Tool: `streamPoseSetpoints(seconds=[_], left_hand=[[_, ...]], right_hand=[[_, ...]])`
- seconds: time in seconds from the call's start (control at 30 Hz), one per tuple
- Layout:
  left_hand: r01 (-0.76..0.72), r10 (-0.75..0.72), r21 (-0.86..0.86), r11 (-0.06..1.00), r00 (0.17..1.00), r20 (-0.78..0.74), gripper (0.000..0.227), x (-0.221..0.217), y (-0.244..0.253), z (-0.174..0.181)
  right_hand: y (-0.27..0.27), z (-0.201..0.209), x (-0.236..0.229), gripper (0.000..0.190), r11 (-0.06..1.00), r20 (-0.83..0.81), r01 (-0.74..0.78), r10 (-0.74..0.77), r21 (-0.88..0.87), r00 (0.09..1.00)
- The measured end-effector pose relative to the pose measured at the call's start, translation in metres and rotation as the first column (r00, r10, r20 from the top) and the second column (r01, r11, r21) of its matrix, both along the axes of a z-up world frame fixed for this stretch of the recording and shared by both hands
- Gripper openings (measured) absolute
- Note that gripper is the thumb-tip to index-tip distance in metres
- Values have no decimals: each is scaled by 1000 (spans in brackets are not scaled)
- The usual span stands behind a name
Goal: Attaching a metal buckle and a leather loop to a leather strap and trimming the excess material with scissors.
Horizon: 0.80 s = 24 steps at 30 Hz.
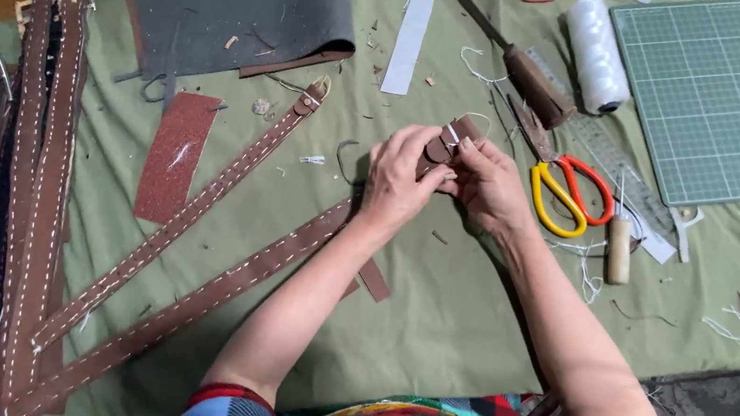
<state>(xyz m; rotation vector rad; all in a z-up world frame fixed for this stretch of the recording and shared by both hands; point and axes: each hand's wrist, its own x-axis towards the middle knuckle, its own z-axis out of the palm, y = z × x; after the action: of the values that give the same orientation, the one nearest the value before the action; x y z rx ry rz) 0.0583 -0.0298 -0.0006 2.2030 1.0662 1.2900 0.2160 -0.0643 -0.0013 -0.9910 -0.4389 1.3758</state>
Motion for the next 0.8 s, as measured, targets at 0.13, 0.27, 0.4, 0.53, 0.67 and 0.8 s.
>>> streamPoseSetpoints(seconds=[0.13, 0.27, 0.4, 0.53, 0.67, 0.8], left_hand=[[0, 2, -13, 1000, 994, 106, 56, 5, 13, -31], [6, 7, -63, 998, 976, 220, 48, 2, 6, -18], [28, 24, -164, 986, 952, 305, 47, -2, 2, -2], [23, 43, -195, 981, 944, 329, 46, 1, 3, -7], [97, -20, -214, 972, 942, 335, 59, -5, 4, -5], [152, -94, -186, 971, 953, 288, 64, -4, 5, -7]], right_hand=[[1, 5, -4, 25, 999, -10, 16, -16, -33, 1000], [0, 2, -8, 26, 999, 75, 47, -46, -6, 996], [0, -1, -10, 26, 996, 129, 80, -85, 49, 988], [-1, -2, -9, 25, 995, 178, 78, -89, 66, 980], [-2, -2, -9, 23, 993, 200, 79, -96, 92, 975], [-1, -17, -1, 22, 991, 195, 86, -106, 105, 975]])
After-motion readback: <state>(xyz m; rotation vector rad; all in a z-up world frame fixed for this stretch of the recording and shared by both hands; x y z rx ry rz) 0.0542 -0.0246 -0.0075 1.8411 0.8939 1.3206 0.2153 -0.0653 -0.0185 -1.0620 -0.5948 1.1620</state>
